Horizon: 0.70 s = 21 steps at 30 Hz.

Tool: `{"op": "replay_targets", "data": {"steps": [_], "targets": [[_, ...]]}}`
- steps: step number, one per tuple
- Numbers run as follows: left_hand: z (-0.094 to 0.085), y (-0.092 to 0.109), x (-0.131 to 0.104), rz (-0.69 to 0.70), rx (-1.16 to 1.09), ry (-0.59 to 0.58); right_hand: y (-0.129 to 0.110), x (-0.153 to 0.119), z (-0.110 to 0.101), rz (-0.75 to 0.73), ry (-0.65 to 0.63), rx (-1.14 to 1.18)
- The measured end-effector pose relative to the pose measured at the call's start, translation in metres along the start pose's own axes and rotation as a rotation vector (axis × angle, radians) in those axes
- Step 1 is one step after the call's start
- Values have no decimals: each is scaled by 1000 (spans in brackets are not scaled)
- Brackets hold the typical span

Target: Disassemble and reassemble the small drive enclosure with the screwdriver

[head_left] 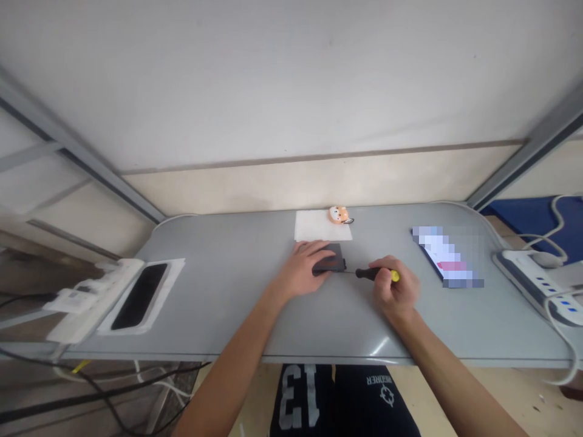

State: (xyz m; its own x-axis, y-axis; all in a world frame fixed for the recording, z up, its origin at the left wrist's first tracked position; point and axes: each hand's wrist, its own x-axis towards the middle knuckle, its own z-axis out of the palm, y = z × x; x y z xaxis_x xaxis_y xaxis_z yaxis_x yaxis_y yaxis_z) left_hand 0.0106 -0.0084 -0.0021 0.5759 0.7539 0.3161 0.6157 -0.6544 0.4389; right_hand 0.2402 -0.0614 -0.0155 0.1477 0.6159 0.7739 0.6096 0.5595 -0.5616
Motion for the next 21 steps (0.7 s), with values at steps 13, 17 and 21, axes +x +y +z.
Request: {"op": "replay_targets", "data": {"steps": [13, 17, 21], "targets": [[-1, 1, 0, -8, 2, -11, -3, 0, 0, 62, 32, -58], [0, 1, 0, -10, 9, -9, -4, 2, 0, 59, -22, -35], [-2, 1, 0, -4, 3, -11, -4, 3, 0, 77, 4, -31]]}}
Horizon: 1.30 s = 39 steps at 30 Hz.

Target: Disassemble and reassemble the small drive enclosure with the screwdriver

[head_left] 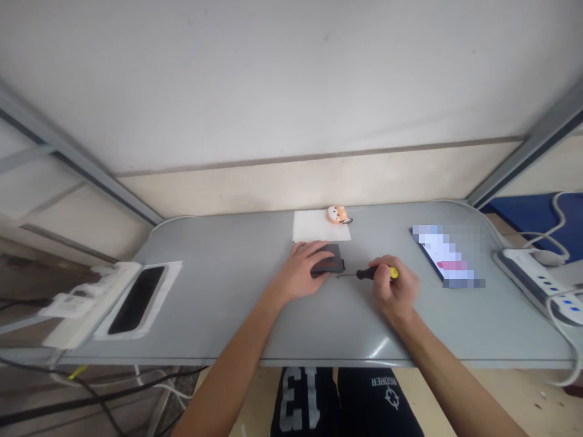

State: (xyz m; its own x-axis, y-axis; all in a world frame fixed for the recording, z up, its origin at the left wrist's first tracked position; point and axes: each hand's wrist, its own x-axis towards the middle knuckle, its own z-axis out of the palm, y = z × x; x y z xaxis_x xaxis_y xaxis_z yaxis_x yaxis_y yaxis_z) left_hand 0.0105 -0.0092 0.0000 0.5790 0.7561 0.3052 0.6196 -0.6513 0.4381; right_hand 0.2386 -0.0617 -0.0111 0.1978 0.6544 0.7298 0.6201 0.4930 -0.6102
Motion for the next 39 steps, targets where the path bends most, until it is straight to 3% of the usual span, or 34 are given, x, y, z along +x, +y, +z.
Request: {"op": "replay_targets", "data": {"steps": [6, 13, 21, 25, 29, 35, 39], "targets": [[-8, 6, -1, 27, -3, -11, -3, 0, -2, 80, -12, 7], [-1, 10, -1, 121, -36, 7, -4, 1, -1, 248, 116, 6], [12, 0, 2, 139, -69, 171, -8, 8, 3, 429, 191, 130], [4, -12, 3, 69, -59, 223, -9, 12, 4, 474, 214, 133], [-4, -29, 3, -108, -22, 312, -9, 15, 3, 537, 216, 198], [-1, -42, 4, -249, -114, 429, -9, 17, 3, 598, 232, 284], [-2, -50, 20, -305, -125, 447, -9, 17, 3, 624, 222, 308]]}}
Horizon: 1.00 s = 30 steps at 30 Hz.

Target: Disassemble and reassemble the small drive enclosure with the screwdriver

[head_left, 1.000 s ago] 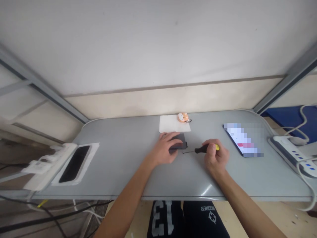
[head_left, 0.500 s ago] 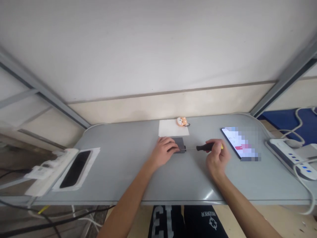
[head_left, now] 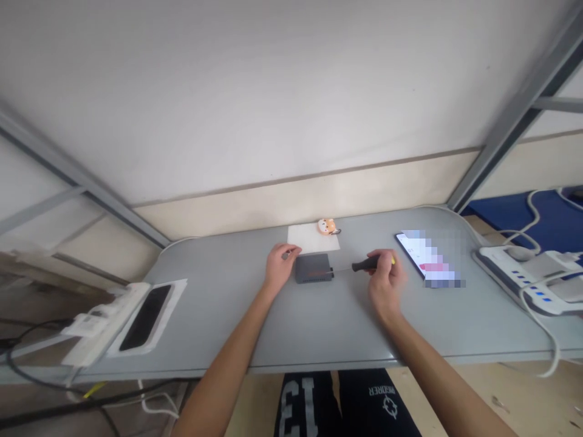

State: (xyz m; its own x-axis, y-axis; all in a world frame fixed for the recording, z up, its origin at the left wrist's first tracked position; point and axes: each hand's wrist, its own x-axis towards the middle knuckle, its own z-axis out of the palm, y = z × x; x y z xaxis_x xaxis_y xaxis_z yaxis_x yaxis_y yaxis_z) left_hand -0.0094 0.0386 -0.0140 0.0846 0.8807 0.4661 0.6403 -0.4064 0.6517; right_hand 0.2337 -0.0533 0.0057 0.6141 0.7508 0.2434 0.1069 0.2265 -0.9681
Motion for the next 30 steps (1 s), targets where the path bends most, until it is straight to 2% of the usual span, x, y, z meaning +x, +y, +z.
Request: {"op": "replay_targets", "data": {"steps": [5, 8, 12, 18, 21, 23, 25, 27, 30], "targets": [[9, -6, 37, 15, 13, -64, 2, 0, 0, 17, -41, -12], [17, -11, 49, 36, 7, -98, 1, 0, 0, -1, -27, -27], [23, -19, 49, 77, 6, -112, -1, 1, 0, -30, 39, -23], [22, -28, 42, 128, 66, -120, 0, -1, -1, -58, 118, -17], [24, -25, 39, 137, 109, -162, -8, 11, 14, 60, 196, 65], [25, -22, 38, 168, 168, -191, -17, 29, 33, 195, 232, 206], [25, -20, 36, 199, 214, -198, -22, 50, 56, 278, 212, 351], [24, -20, 34, 218, 228, -195, -18, 67, 75, 257, 194, 371], [23, -18, 32, 235, 221, -209, 3, 76, 91, 243, 152, 267]]}}
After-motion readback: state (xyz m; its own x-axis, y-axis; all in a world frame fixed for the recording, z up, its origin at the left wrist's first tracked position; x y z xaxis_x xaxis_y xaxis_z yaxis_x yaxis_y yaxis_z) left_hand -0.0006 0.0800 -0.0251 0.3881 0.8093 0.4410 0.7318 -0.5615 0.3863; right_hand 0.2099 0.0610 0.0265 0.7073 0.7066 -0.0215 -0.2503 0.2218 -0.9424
